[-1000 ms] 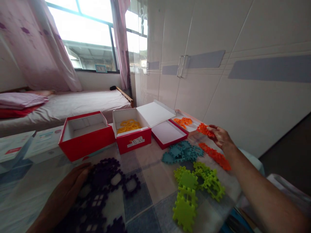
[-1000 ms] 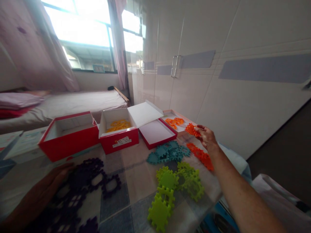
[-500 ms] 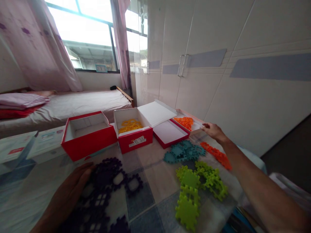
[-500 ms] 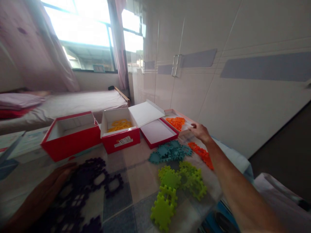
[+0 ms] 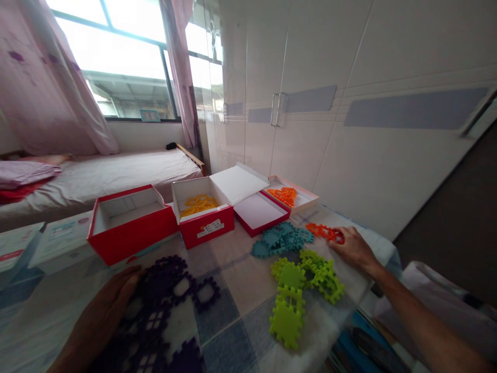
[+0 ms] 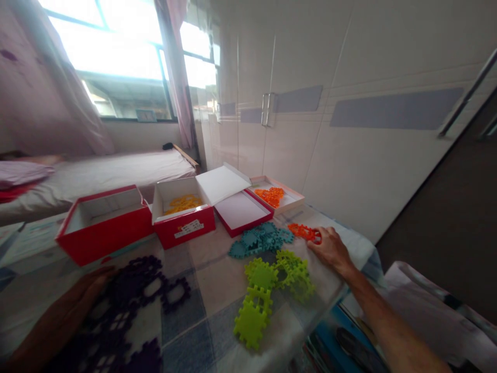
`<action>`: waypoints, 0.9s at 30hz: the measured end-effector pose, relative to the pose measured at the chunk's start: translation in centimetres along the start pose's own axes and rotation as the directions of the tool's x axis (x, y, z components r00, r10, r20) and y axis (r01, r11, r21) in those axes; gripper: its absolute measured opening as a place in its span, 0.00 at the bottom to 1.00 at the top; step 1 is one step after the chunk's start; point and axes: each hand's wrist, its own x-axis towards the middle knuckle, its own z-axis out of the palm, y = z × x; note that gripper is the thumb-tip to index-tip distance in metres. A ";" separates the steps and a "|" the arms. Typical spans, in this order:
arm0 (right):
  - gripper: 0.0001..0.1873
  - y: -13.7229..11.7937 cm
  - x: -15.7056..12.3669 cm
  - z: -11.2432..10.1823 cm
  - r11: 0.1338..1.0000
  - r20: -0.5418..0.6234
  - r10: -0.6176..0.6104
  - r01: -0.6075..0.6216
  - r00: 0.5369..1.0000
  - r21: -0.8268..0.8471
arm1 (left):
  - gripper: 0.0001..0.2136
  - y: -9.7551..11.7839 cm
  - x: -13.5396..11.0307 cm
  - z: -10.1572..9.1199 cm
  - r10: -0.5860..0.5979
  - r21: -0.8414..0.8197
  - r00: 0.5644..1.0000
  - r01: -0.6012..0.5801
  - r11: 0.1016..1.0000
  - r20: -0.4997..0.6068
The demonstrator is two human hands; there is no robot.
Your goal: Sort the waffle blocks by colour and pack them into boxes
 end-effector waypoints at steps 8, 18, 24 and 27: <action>0.24 -2.4 4.5 0.1 0.983 0.045 0.137 -0.142 0.989 0.113 | 0.25 -0.9 0.1 0.3 0.014 -0.016 1.000 -0.015 1.000 -0.008; 0.28 -3.6 5.2 0.9 0.982 0.250 0.117 -0.073 0.961 -0.176 | 0.27 -0.4 0.1 0.2 0.002 -0.024 1.000 -0.002 1.000 0.002; 0.26 -2.4 5.4 1.3 0.995 0.152 0.066 -0.054 0.986 -0.081 | 0.25 -0.9 0.3 0.3 0.035 -0.007 0.999 -0.035 0.999 -0.008; 0.29 -2.2 5.4 1.1 0.999 0.183 -0.014 0.007 0.983 0.039 | 0.25 -0.7 0.2 0.2 0.039 -0.004 0.999 -0.039 0.999 -0.015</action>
